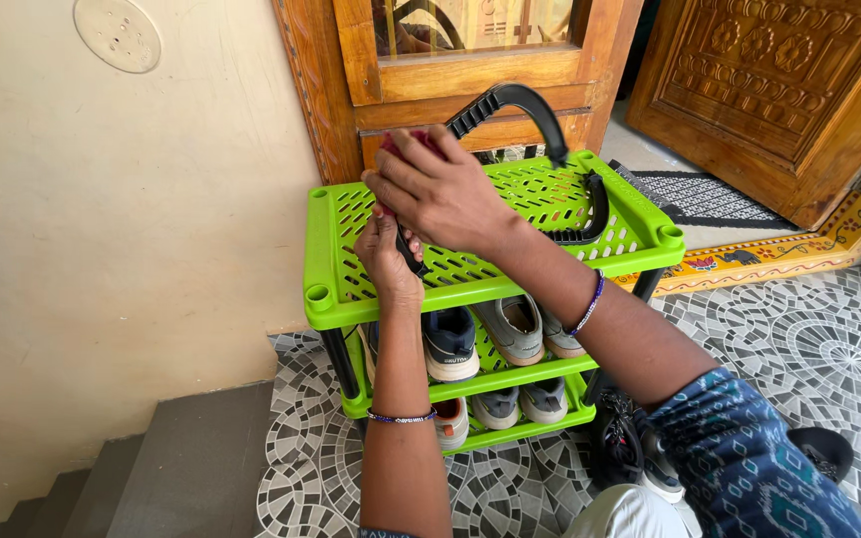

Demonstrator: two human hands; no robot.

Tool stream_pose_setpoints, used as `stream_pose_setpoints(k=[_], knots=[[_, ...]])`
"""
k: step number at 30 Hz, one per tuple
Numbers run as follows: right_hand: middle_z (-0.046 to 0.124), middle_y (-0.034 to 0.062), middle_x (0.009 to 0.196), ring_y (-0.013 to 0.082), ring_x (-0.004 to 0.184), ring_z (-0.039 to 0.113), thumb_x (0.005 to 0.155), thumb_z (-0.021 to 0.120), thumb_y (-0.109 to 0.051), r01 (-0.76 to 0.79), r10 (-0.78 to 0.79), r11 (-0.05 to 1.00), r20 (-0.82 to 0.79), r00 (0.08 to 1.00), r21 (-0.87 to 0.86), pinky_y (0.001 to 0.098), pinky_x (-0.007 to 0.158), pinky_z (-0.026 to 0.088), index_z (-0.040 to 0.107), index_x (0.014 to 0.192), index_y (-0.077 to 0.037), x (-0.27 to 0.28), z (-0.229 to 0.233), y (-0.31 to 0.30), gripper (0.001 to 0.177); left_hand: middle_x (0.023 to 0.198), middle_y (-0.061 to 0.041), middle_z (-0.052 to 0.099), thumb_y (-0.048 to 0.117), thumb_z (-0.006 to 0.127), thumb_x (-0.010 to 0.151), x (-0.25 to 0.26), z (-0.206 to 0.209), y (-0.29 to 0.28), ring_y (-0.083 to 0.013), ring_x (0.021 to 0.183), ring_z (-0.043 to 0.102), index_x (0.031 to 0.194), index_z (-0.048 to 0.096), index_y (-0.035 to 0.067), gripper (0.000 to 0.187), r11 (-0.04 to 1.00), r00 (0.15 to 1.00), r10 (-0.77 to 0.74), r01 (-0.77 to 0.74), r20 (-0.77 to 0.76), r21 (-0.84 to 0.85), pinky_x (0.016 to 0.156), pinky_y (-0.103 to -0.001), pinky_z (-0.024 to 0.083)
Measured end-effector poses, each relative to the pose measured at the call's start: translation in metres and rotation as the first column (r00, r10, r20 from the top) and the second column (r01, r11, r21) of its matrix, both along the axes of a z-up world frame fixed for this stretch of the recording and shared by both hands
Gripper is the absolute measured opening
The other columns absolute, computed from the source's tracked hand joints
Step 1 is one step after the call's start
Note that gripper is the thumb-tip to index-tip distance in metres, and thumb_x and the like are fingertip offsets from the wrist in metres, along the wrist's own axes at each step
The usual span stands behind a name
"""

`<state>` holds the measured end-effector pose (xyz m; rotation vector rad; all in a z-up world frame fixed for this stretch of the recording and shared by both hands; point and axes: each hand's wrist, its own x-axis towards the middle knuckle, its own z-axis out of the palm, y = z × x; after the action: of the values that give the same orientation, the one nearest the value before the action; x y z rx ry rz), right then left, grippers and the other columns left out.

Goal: The person assembles a green plastic shoe rack by attaching black handles to the top shelf and then places several pairs of shoes onto the shelves. The person uses a cloth to wipe the handles during assembly.

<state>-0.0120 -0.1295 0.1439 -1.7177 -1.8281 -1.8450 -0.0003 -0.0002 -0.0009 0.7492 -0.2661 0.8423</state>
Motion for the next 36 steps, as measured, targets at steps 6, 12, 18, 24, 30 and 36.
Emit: stream_pose_setpoints(k=[6,12,18,24,30,36], knots=[[0.064,0.0069,0.111,0.0276,0.103,0.057,0.086,0.076,-0.037,-0.004,0.005,1.000,-0.074,0.997,0.008,0.0479,0.088,0.043,0.070,0.115,-0.011,0.012,0.013,-0.020,0.039,0.071,-0.003,0.052,0.045,0.064,0.102,-0.003,-0.003,-0.001,-0.0122,0.056,0.050,0.086,0.060,0.002,0.046,1.000,0.999,-0.005,0.004,0.034,0.021,0.047,-0.023,0.035],[0.066,0.0087,0.115,0.0270,0.103,0.060,0.089,0.076,-0.020,0.002,0.029,0.992,-0.240,0.970,0.130,0.0449,0.089,0.045,0.073,0.113,-0.009,0.051,0.025,-0.051,0.027,0.070,-0.004,0.052,0.047,0.064,0.101,-0.009,0.000,-0.001,-0.0120,0.055,0.048,0.084,0.061,-0.002,0.052,1.000,0.999,0.000,-0.001,0.045,0.012,0.048,-0.024,0.035],[0.065,0.0109,0.095,0.0201,0.081,0.064,0.088,0.065,-0.001,-0.149,0.200,0.980,-0.621,0.758,0.133,0.0364,0.073,0.054,0.077,0.118,-0.004,0.081,0.048,-0.084,0.032,0.070,-0.005,0.052,0.047,0.064,0.101,-0.011,0.003,-0.001,-0.0123,0.055,0.048,0.083,0.060,-0.002,0.053,1.000,0.999,0.004,-0.003,0.042,-0.006,0.048,-0.024,0.034],[0.064,0.0026,0.085,0.0080,0.061,0.063,0.095,0.054,0.003,-0.190,0.304,0.949,-0.892,0.336,0.252,0.0239,0.053,0.054,0.069,0.113,0.001,0.094,0.031,-0.094,0.024,0.068,-0.004,0.050,0.051,0.066,0.097,-0.011,0.004,0.002,-0.0127,0.053,0.047,0.082,0.058,0.000,0.054,0.996,0.998,-0.011,0.016,0.063,-0.093,0.046,-0.025,0.034],[0.065,0.0030,0.079,0.0076,0.062,0.063,0.098,0.053,0.002,-0.140,0.348,0.937,-0.899,0.266,0.321,0.0245,0.054,0.054,0.067,0.112,0.004,0.105,0.008,-0.090,0.020,0.069,-0.003,0.050,0.056,0.068,0.093,-0.012,0.005,0.007,-0.0118,0.051,0.046,0.080,0.058,0.003,0.055,0.975,0.999,0.041,-0.035,0.024,-0.218,0.044,-0.024,0.034],[0.067,0.0045,0.081,0.0089,0.061,0.063,0.093,0.058,0.002,-0.122,0.345,0.934,-0.936,0.068,0.335,0.0267,0.052,0.053,0.063,0.109,0.003,0.089,0.005,-0.111,0.017,0.071,-0.002,0.050,0.056,0.068,0.097,-0.007,0.001,0.009,-0.0092,0.057,0.046,0.084,0.057,0.005,0.054,0.969,0.985,0.170,-0.174,-0.036,-0.177,0.048,-0.022,0.035]])
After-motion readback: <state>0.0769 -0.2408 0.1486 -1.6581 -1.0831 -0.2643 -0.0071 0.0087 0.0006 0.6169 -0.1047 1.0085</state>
